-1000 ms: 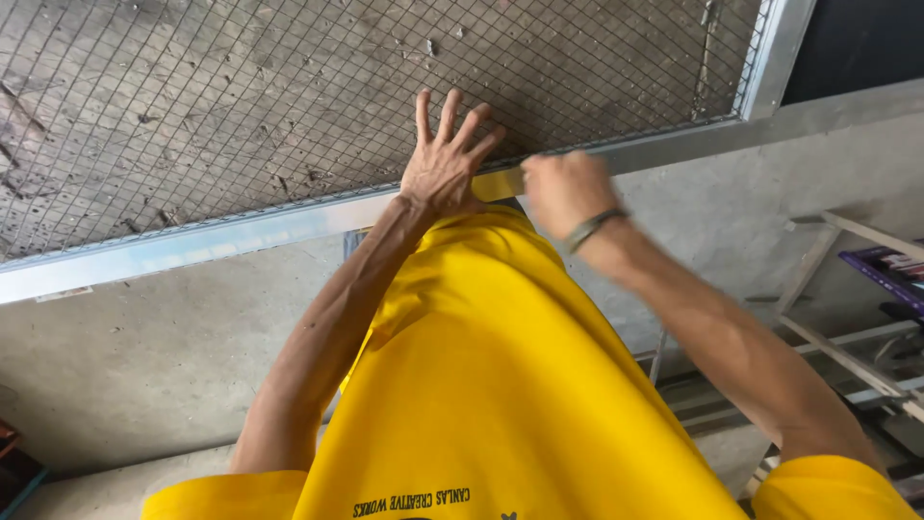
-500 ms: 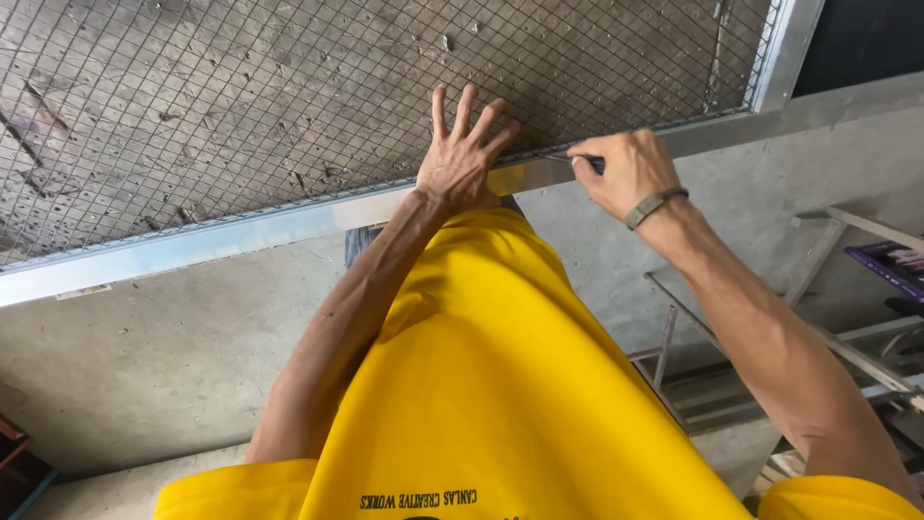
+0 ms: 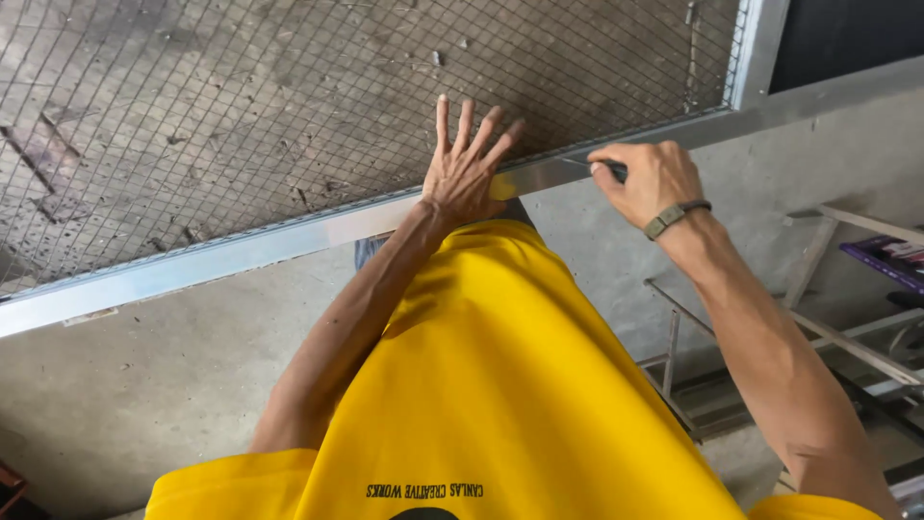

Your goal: Assembling a metal frame with wire mesh using a utility knife

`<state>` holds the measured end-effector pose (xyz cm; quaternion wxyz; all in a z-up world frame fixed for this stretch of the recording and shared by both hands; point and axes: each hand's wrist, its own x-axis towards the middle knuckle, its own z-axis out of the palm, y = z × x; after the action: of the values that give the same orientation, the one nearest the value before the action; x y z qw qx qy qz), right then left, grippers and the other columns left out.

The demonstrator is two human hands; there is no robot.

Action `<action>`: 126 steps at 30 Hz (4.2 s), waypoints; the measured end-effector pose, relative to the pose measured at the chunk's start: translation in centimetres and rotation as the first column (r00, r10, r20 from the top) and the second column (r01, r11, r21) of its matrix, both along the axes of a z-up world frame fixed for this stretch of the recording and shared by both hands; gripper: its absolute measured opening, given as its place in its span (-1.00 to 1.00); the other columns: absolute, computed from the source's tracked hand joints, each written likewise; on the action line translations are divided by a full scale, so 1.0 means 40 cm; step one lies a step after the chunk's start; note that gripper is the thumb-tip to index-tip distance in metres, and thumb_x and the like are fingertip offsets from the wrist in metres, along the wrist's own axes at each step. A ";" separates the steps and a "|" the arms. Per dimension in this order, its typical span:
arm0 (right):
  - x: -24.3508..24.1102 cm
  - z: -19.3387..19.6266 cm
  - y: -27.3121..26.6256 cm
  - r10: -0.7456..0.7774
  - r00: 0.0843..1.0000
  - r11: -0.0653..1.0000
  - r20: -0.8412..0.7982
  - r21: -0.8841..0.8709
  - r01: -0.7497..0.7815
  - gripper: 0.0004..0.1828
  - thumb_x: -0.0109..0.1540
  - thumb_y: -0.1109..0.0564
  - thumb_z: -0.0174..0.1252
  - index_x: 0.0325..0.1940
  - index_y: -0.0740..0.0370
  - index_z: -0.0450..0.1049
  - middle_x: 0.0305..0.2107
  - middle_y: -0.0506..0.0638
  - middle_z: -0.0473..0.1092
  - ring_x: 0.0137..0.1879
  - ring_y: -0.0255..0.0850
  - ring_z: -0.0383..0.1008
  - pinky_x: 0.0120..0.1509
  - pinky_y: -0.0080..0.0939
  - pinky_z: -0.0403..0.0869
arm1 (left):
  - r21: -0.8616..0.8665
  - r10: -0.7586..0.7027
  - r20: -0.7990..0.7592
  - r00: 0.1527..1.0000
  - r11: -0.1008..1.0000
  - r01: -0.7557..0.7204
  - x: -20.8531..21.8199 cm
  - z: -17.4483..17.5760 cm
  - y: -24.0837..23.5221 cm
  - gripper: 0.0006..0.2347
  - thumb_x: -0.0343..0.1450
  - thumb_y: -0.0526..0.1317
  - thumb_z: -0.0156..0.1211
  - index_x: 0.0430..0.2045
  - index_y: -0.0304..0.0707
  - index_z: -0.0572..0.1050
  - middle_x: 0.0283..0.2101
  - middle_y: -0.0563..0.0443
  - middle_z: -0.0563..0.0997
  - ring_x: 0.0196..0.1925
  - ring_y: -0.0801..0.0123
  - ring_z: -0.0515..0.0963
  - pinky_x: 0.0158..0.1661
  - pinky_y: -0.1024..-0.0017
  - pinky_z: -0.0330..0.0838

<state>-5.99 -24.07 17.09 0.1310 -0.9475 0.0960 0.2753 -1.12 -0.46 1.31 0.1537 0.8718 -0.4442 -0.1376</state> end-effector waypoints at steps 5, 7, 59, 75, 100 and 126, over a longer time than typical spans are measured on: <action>-0.016 -0.027 -0.032 -0.024 1.000 0.996 0.014 0.087 0.022 -0.71 0.31 0.00 0.14 0.01 0.04 0.68 -0.15 0.01 0.61 -0.09 0.03 0.60 -0.08 0.09 0.57 | -0.003 -0.029 -0.010 1.000 1.000 0.029 -0.002 0.012 -0.101 0.00 0.15 0.40 0.30 0.49 0.04 0.05 0.54 -0.09 0.04 0.54 -0.31 0.00 0.37 -0.54 -0.42; -0.010 -0.028 -0.078 -0.009 1.000 0.994 -0.014 0.112 0.010 -0.71 0.33 0.01 0.14 0.03 0.08 0.67 -0.10 0.02 0.60 -0.06 0.01 0.60 -0.06 0.09 0.60 | 0.021 -0.021 0.022 1.000 1.000 0.021 -0.003 0.019 -0.126 -0.04 0.17 0.39 0.25 0.49 0.05 0.11 0.54 -0.05 0.02 0.52 -0.39 0.00 0.34 -0.59 -0.40; -0.011 -0.124 -0.302 0.174 0.982 0.942 0.070 0.280 -0.186 -0.77 0.32 0.10 0.17 -0.02 0.21 0.61 -0.40 0.02 0.56 -0.41 -0.19 0.51 -0.29 -0.17 0.54 | -0.103 0.150 -0.030 0.988 0.983 -0.152 -0.051 -0.030 -0.383 -0.11 0.19 0.45 0.24 0.33 -0.15 0.35 0.17 0.03 0.40 0.43 -0.18 0.18 0.33 -0.49 -0.21; -0.037 -0.098 -0.327 0.098 0.984 0.927 0.148 0.345 -0.144 -0.75 0.27 0.06 0.15 0.00 0.06 0.59 -0.34 0.17 0.59 -0.17 0.17 0.61 -0.14 0.15 0.56 | 0.019 0.148 -0.016 0.989 0.989 -0.148 -0.036 0.042 -0.297 -0.14 0.15 0.47 0.33 0.31 0.09 0.39 0.35 -0.06 0.34 0.53 -0.06 0.08 0.44 -0.37 -0.38; 0.041 0.033 -0.308 0.109 0.978 0.983 -0.178 0.166 -0.079 -0.62 0.35 -0.05 0.01 0.19 -0.10 0.59 -0.24 0.22 0.61 -0.06 0.25 0.61 0.07 0.29 0.54 | -0.169 0.058 0.043 0.997 0.984 -0.050 -0.052 -0.006 -0.229 -0.22 0.09 0.33 0.51 0.14 -0.03 0.44 0.19 -0.09 0.39 0.39 -0.05 0.29 0.43 -0.30 -0.16; -0.191 -0.443 -0.036 -0.735 0.248 -0.629 -0.631 0.771 0.096 -0.66 0.36 0.10 0.13 0.19 0.21 0.34 0.02 0.00 0.40 0.22 -0.18 0.40 0.40 -0.04 0.44 | -0.572 -0.065 -0.036 0.997 0.819 0.033 -0.028 -0.014 -0.217 -0.69 0.37 -0.03 0.38 -0.29 -0.36 0.58 -0.38 -0.12 0.46 -0.33 0.08 0.53 -0.26 0.30 0.43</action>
<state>-13.63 -25.50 -0.65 0.8901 -0.2624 0.3518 -0.1231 -2.25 -9.16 0.76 0.4160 0.7701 -0.4829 -0.0255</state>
